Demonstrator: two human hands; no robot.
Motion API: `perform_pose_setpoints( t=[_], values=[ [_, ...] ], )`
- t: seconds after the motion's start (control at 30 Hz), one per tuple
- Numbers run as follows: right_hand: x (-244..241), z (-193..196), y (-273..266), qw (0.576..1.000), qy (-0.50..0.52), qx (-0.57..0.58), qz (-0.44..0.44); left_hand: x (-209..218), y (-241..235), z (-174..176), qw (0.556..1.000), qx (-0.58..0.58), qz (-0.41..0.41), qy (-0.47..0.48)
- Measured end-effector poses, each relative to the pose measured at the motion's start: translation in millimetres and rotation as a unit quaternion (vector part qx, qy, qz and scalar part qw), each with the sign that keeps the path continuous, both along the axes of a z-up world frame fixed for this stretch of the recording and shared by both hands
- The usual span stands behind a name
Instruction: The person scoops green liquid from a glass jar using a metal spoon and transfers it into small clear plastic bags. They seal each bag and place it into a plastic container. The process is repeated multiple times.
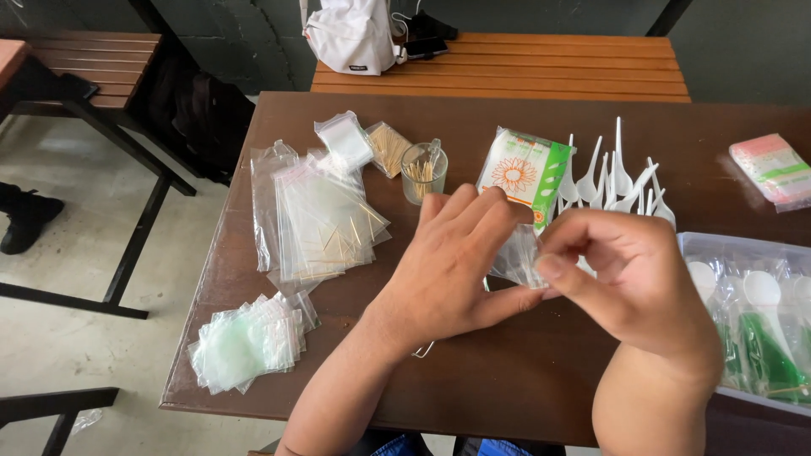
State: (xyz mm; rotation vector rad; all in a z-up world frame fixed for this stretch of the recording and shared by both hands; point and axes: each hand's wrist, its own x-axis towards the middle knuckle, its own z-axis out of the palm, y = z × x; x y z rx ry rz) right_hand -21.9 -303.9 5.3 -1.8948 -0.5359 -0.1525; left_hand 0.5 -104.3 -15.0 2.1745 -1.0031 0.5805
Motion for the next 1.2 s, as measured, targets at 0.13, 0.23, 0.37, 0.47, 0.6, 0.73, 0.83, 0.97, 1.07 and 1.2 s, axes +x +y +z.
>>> perform_pose_setpoints(
  t=[0.13, 0.23, 0.37, 0.47, 0.6, 0.73, 0.83, 0.97, 1.07, 1.2],
  values=[
    [-14.1, 3.4, -3.8, 0.998, -0.038, 0.050, -0.024, 2.2, 1.0, 0.2, 0.998, -0.002, 0.054, -0.035],
    [-22.8, 11.1, 7.6, 0.991, -0.107, -0.030, -0.070, 5.0, 0.7, -2.4, 0.995, -0.001, 0.085, -0.051],
    [-23.5, 12.3, 23.7, 0.965, -0.188, -0.118, -0.139, 6.3, -3.8, -6.8, 0.994, -0.004, 0.088, -0.070],
    [-21.1, 9.5, 23.9, 0.965, -0.179, -0.121, -0.147, 7.1, -6.9, -10.5, 0.993, -0.001, 0.099, -0.067],
    [-19.0, 8.2, 22.0, 0.975, -0.151, -0.095, -0.129, 7.4, -7.8, -12.4, 0.992, 0.003, 0.108, -0.068],
    [-16.3, 5.8, 18.9, 0.978, -0.123, -0.103, -0.130, 7.1, -6.9, -11.4, 0.990, 0.013, 0.115, -0.081],
    [-13.4, 4.7, 17.7, 0.983, -0.109, -0.095, -0.109, 5.9, -7.8, -11.2, 0.991, 0.020, 0.111, -0.077],
    [-10.4, 4.7, 17.0, 0.978, -0.153, -0.123, -0.075, 4.5, -9.9, -12.7, 0.992, 0.047, 0.101, -0.062],
    [-8.7, 1.2, 9.7, 0.969, -0.173, -0.169, -0.051, 3.3, -11.3, -8.2, 0.990, 0.031, 0.112, -0.083],
    [-4.2, 6.0, -4.7, 0.977, -0.141, -0.162, 0.019, 5.2, -7.3, -3.1, 0.993, 0.015, 0.077, -0.090]
  ],
)
